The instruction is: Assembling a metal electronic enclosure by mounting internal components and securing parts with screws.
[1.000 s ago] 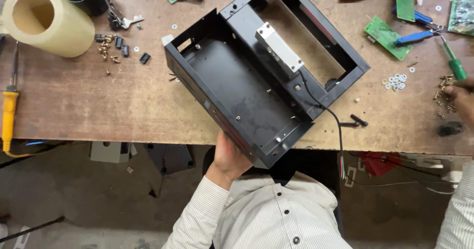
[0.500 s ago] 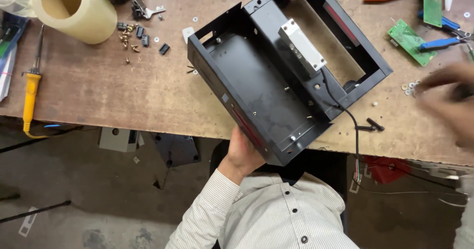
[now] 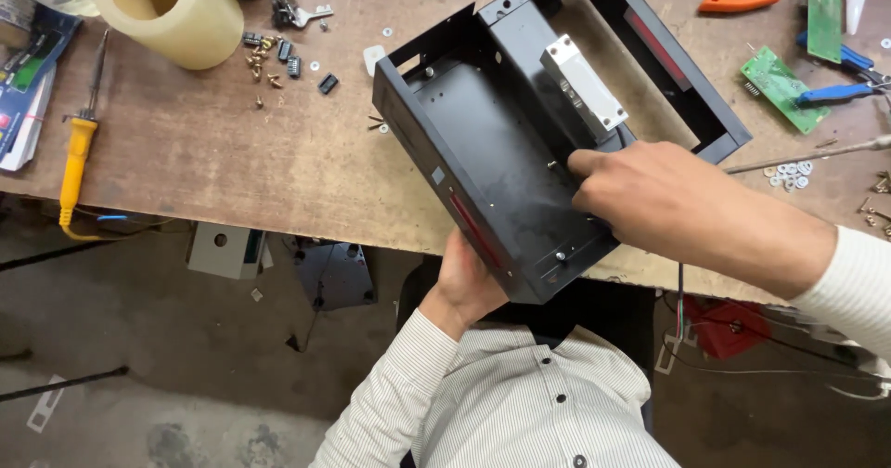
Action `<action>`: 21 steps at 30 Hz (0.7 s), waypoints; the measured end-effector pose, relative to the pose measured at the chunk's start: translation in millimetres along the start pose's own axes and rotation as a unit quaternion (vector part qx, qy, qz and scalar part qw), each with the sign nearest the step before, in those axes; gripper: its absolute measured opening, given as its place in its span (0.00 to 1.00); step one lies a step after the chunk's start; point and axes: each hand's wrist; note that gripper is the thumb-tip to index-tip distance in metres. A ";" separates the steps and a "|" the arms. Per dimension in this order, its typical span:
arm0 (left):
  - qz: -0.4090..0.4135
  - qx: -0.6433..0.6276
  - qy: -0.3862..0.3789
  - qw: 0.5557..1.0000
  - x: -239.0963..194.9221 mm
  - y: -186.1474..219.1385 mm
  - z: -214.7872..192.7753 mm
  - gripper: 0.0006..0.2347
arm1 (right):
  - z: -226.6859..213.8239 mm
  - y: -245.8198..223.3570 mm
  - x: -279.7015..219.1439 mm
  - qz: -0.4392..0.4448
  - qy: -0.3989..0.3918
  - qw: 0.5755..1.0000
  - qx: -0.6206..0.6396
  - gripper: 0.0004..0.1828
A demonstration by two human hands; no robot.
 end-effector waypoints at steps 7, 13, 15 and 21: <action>-0.013 -0.009 0.000 1.000 0.4 2.1 3.8 0.32 | 13.3 2.1 4.8 -0.049 0.019 0.999 0.006 0.09; -0.004 0.042 0.016 0.999 -0.5 3.0 9.5 0.32 | 13.7 4.7 3.9 -0.046 0.012 0.999 0.024 0.12; -0.006 0.042 0.014 0.999 0.5 3.5 11.1 0.32 | 14.7 6.5 3.8 -0.043 0.010 0.999 0.013 0.10; 0.006 0.038 0.010 0.999 0.1 3.3 9.9 0.31 | 13.8 7.1 5.2 -0.059 0.018 0.998 -0.032 0.05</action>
Point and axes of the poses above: each hand's wrist, its own x-axis towards the middle knuckle, its own z-axis out of the palm, y = z × x, and after that the axes turned 15 degrees about z, right-handed
